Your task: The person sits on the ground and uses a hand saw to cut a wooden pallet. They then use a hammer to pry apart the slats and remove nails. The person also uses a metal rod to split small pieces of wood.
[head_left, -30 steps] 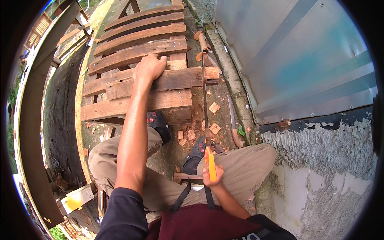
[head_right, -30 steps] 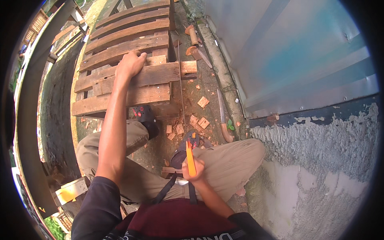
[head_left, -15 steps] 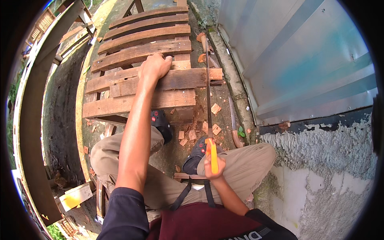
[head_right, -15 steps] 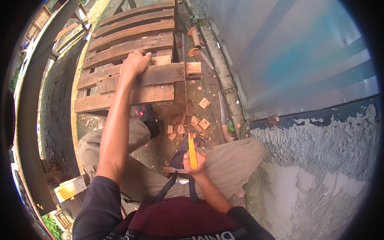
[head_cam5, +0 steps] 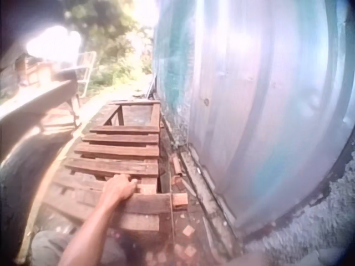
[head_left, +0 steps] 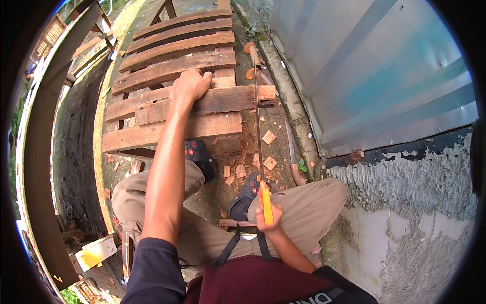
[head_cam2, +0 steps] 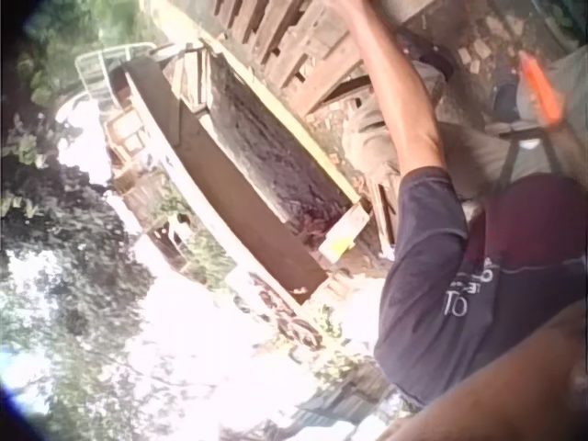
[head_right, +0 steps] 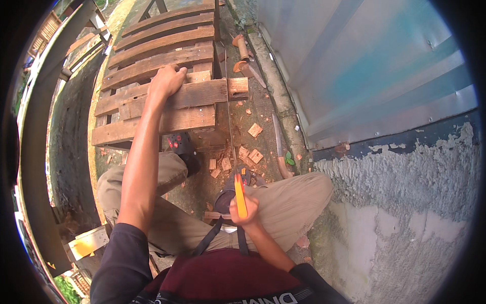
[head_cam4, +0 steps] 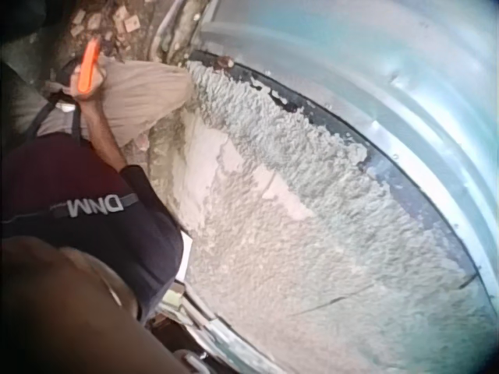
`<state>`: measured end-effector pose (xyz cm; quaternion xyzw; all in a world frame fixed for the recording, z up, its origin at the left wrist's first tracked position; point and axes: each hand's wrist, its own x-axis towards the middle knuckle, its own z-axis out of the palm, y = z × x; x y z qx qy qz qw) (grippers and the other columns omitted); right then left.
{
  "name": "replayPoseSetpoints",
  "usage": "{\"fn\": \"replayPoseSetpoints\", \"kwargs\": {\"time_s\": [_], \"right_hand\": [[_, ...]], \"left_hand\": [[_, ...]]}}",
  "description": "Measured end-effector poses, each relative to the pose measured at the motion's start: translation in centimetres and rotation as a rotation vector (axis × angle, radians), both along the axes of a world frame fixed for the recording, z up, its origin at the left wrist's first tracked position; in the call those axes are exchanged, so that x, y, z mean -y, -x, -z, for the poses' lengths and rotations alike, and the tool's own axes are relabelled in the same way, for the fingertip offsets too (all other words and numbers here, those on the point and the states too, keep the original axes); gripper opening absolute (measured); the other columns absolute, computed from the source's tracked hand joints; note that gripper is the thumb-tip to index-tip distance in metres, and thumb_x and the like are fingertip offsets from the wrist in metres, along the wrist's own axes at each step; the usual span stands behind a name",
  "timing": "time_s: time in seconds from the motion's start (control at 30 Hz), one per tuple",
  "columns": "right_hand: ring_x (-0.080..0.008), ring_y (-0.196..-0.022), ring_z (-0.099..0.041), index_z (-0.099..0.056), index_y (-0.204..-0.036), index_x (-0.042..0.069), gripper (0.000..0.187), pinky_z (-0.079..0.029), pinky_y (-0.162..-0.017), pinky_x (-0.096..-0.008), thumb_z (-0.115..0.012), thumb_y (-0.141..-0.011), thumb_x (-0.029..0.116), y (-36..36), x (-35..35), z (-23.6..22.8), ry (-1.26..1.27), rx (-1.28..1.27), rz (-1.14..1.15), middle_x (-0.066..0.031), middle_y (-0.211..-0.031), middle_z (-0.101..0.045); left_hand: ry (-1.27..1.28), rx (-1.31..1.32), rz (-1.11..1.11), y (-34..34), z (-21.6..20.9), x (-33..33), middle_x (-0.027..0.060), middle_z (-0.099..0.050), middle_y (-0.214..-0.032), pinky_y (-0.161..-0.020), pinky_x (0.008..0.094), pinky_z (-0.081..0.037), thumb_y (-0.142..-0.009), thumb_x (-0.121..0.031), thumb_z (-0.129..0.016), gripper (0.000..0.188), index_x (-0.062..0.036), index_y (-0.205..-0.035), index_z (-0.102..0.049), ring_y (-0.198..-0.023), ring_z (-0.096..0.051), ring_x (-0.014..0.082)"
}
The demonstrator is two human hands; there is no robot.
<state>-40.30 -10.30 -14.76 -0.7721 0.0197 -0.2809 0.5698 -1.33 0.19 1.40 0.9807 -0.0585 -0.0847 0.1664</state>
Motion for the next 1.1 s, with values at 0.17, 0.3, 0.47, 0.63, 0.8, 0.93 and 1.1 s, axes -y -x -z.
{"fn": "replayPoseSetpoints", "kwargs": {"time_s": [0.17,0.3,0.47,0.63,0.8,0.93,1.1], "right_hand": [[-0.0262,-0.051,-0.061,-0.052,-0.068,0.003,0.012,-0.052,-0.056,-0.0358,-0.059,-0.077,0.005,1.7,-0.6,1.3,-0.004,0.009,0.042,-0.0107,-0.059,-0.054],[-0.0308,-0.049,-0.060,-0.057,-0.071,0.001,0.013,-0.047,-0.049,-0.0396,-0.064,-0.082,0.005,-10.8,2.0,-6.0,0.009,0.075,0.121,-0.0135,-0.057,-0.055],[-0.0361,-0.054,-0.062,-0.059,-0.075,0.002,0.010,-0.048,-0.052,-0.0426,-0.067,-0.080,0.006,-10.2,0.8,-2.8,-0.045,0.068,0.144,-0.0148,-0.060,-0.057],[-0.0334,-0.061,-0.067,-0.064,-0.082,0.000,0.008,-0.053,-0.056,-0.0417,-0.065,-0.075,0.005,1.7,0.4,1.5,0.068,-0.013,-0.002,-0.0145,-0.070,-0.062],[-0.0321,-0.059,-0.069,-0.064,-0.075,0.003,0.009,-0.054,-0.056,-0.0388,-0.071,-0.077,0.008,-10.7,1.6,-5.7,-0.058,0.090,0.084,-0.0132,-0.066,-0.066],[-0.0357,-0.057,-0.066,-0.058,-0.070,0.004,0.018,-0.052,-0.054,-0.0416,-0.072,-0.079,0.011,-17.8,2.2,-10.5,-0.122,0.100,0.131,-0.0153,-0.063,-0.063],[-0.0315,-0.055,-0.063,-0.062,-0.075,0.004,0.005,-0.053,-0.056,-0.0408,-0.064,-0.070,0.003,-5.1,0.9,-0.1,0.055,0.117,0.067,-0.0088,-0.065,-0.062]], "left_hand": [[0.042,0.067,-0.014,0.0,0.7,-0.1,0.0293,-0.067,-0.127,-0.107,0.0499,-0.047,-0.092,-0.046,-0.048,0.061,0.0010,-0.123,-0.071,-0.123,-0.062,0.0431],[-0.030,0.057,0.019,-0.9,1.1,0.4,0.0291,-0.066,-0.127,-0.106,0.0512,-0.047,-0.093,-0.047,-0.048,0.061,-0.0006,-0.125,-0.070,-0.124,-0.062,0.0433],[0.010,0.045,0.075,-1.1,1.4,0.1,0.0295,-0.066,-0.128,-0.106,0.0501,-0.046,-0.093,-0.048,-0.048,0.060,-0.0020,-0.125,-0.071,-0.124,-0.062,0.0418],[-0.031,0.060,0.025,-1.3,1.9,-0.8,0.0276,-0.066,-0.129,-0.107,0.0489,-0.046,-0.093,-0.048,-0.050,0.058,-0.0058,-0.127,-0.070,-0.126,-0.061,0.0414],[-0.060,0.079,0.013,-1.1,1.3,0.1,0.0281,-0.065,-0.130,-0.108,0.0488,-0.045,-0.095,-0.049,-0.048,0.059,-0.0059,-0.129,-0.069,-0.127,-0.060,0.0416],[-0.099,0.074,0.046,-1.5,1.0,0.2,0.0295,-0.064,-0.131,-0.107,0.0492,-0.046,-0.095,-0.048,-0.049,0.059,-0.0050,-0.130,-0.068,-0.127,-0.060,0.0424],[-0.054,0.043,0.031,-1.6,1.0,-0.3,0.0298,-0.064,-0.130,-0.106,0.0494,-0.046,-0.095,-0.048,-0.050,0.058,-0.0042,-0.129,-0.068,-0.126,-0.060,0.0429]]}}
